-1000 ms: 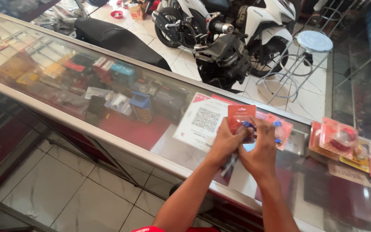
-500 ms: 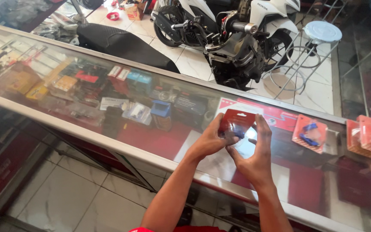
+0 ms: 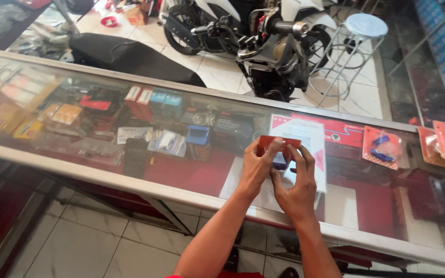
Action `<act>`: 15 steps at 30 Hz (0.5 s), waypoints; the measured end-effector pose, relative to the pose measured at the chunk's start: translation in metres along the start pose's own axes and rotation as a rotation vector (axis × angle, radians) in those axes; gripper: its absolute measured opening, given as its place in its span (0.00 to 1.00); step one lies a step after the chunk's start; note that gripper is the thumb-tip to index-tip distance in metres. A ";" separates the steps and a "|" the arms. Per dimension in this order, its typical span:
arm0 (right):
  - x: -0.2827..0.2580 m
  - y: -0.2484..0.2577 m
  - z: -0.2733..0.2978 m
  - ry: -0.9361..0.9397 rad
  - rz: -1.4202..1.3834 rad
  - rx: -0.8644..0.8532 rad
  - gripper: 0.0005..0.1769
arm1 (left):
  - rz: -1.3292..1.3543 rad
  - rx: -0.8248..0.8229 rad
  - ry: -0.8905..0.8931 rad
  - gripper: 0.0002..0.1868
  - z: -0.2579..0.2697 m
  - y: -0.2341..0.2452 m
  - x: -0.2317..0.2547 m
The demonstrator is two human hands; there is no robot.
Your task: The person removes various packaged motorcycle parts from a display rack, turns them over by hand to look at the labels, and places them on a glass counter. They also pick up items from the counter and place them back onto the rack hooks.
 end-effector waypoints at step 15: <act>0.011 0.025 0.010 -0.155 -0.161 0.065 0.44 | 0.082 -0.068 0.139 0.16 -0.006 -0.023 -0.011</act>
Point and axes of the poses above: each hand's wrist, its own z-axis away from the middle knuckle, its own y-axis out of the back of the hand, x = y × z, the point moved 10 cm from there along -z, towards the middle knuckle, and after that the axes turned 6 degrees about z, right-handed, at the moved point
